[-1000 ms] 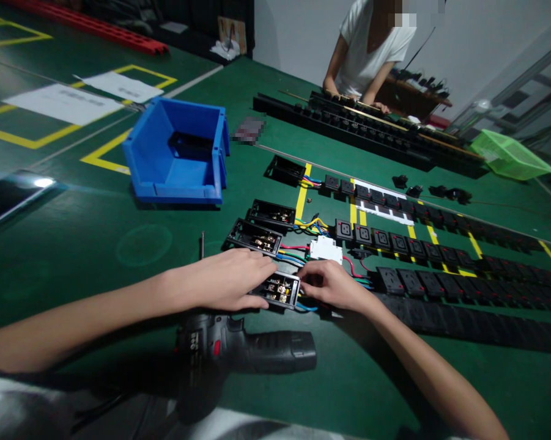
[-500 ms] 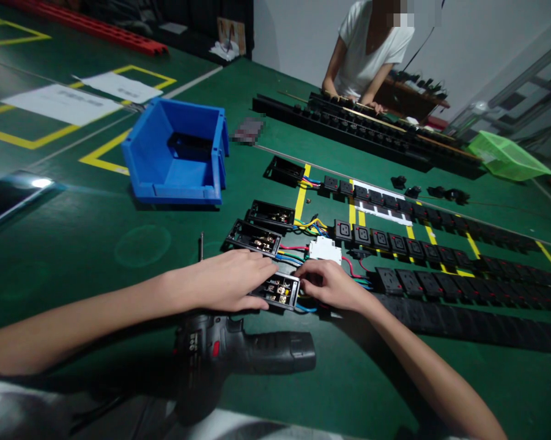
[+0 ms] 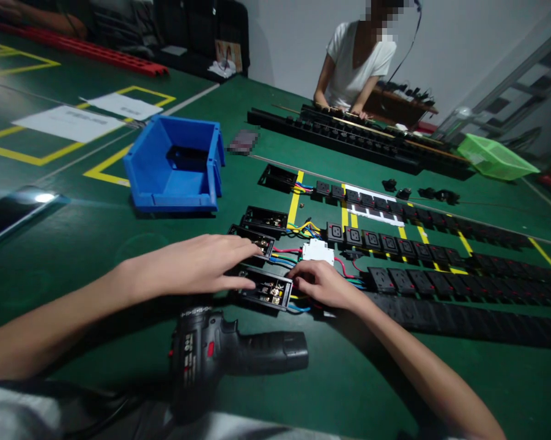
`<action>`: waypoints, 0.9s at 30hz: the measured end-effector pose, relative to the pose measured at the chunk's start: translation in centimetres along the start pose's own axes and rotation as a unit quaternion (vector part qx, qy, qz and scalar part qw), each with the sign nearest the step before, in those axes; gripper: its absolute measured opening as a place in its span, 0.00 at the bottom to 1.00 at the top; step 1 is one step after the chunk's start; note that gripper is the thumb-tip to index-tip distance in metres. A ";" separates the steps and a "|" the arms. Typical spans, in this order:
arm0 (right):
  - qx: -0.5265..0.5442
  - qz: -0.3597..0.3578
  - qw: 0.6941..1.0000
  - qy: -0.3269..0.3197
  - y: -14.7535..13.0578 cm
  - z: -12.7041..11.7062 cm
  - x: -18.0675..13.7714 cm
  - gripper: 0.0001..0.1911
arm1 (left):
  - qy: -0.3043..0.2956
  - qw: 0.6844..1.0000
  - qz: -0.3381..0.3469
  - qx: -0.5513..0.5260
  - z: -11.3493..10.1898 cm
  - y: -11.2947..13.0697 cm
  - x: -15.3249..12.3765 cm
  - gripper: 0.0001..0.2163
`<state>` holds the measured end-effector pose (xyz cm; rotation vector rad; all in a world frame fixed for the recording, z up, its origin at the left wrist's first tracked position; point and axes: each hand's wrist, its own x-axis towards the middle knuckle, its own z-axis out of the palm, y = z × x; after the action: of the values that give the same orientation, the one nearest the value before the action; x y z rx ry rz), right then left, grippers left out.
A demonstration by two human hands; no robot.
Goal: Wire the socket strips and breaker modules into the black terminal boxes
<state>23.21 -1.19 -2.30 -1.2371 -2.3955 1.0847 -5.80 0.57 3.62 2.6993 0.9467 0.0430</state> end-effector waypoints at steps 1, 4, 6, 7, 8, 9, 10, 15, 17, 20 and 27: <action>0.002 0.001 1.000 0.000 0.0 0.0 0.0 0.12 | 0.015 1.000 -0.010 0.002 -0.8 -0.5 -0.2 0.21; 0.006 0.004 1.000 -0.001 0.0 0.0 0.0 0.12 | 0.054 0.997 -0.053 0.032 -3.1 -2.3 -0.4 0.22; 0.006 0.004 1.000 0.000 0.1 0.1 0.0 0.12 | 0.071 0.990 -0.100 0.066 -4.4 -3.8 -0.5 0.25; 0.005 0.003 1.000 0.002 0.1 0.1 0.0 0.12 | 0.075 0.986 -0.129 0.081 -4.9 -4.6 -0.6 0.26; 0.004 0.002 1.000 0.004 0.1 0.1 -0.1 0.12 | 0.085 0.981 -0.150 0.092 -5.3 -5.4 -0.6 0.28; 0.004 0.001 1.000 0.005 0.1 0.1 -0.1 0.12 | 0.085 0.978 -0.164 0.100 -5.4 -6.2 -0.6 0.30; 0.004 0.000 1.000 0.006 0.1 0.1 -0.1 0.12 | 0.092 0.974 -0.175 0.107 -5.4 -7.2 -0.6 0.31; 0.015 -0.003 1.000 0.010 0.1 0.1 0.0 0.12 | 0.093 0.976 -0.176 0.094 -3.2 -11.2 0.3 0.23; 0.018 -0.004 1.000 0.012 0.1 0.1 0.0 0.12 | 0.104 0.983 -0.134 0.073 -2.0 -11.4 1.0 0.20; 0.016 -0.004 1.000 0.010 0.2 0.2 0.1 0.12 | 0.106 0.991 -0.075 0.044 -1.0 -9.9 2.6 0.17; 0.013 -0.004 1.000 0.014 0.4 0.3 0.1 0.13 | 0.098 0.992 0.034 0.070 -1.6 -5.6 10.2 0.11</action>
<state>23.27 -1.11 -2.82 -1.2244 -2.3563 1.0857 -1.38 11.41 3.01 2.8980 0.9450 0.2703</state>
